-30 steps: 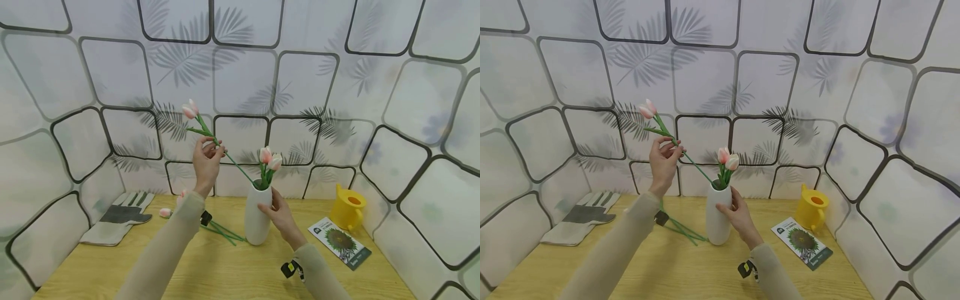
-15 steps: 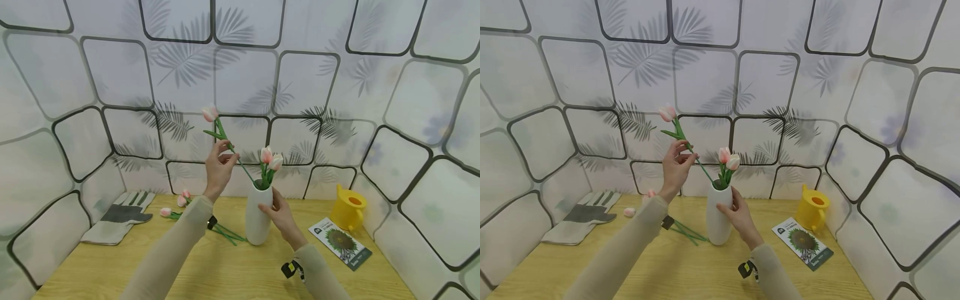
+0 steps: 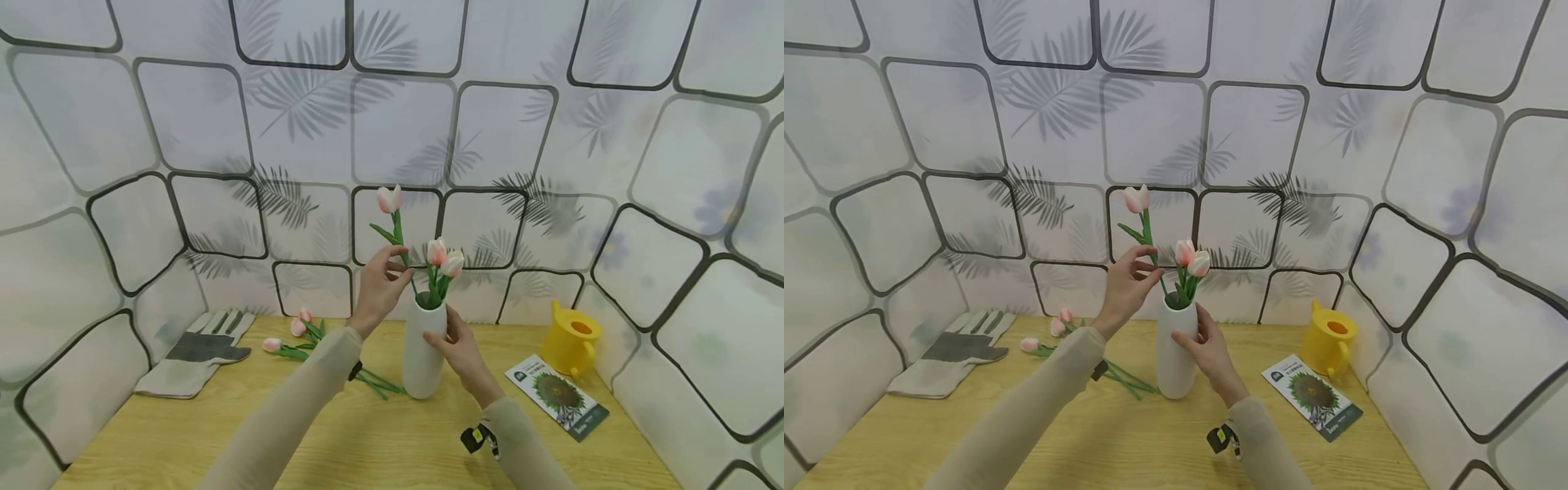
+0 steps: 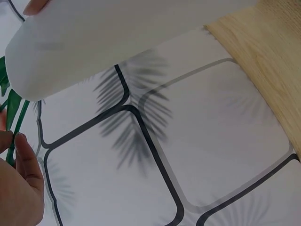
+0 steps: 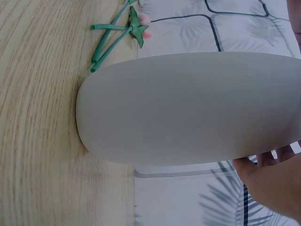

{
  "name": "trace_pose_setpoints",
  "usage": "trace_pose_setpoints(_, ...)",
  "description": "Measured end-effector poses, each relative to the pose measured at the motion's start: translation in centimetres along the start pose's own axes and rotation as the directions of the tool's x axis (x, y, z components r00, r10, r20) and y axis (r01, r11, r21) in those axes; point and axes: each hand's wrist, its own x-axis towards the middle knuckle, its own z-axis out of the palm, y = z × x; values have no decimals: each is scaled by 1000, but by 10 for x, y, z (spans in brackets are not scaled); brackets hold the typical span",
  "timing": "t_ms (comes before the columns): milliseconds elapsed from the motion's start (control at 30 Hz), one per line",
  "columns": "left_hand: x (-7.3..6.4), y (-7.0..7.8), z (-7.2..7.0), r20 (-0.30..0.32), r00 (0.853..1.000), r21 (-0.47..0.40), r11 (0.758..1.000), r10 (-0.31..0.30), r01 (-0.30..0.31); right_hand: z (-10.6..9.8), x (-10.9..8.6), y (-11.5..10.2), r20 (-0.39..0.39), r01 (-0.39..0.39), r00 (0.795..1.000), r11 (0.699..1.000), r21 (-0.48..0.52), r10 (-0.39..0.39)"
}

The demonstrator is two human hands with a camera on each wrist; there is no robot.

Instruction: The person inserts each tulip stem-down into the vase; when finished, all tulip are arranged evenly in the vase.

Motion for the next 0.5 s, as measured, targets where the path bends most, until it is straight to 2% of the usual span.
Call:
trace_pose_setpoints(300,-9,-4,14,103,995,31,999,-17,14,1,0,2,-2,16,1000,1000,11,-16)
trace_pose_setpoints(500,-12,-4,19,136,990,44,998,-45,39,0,0,2,2,23,1000,1000,11,-23)
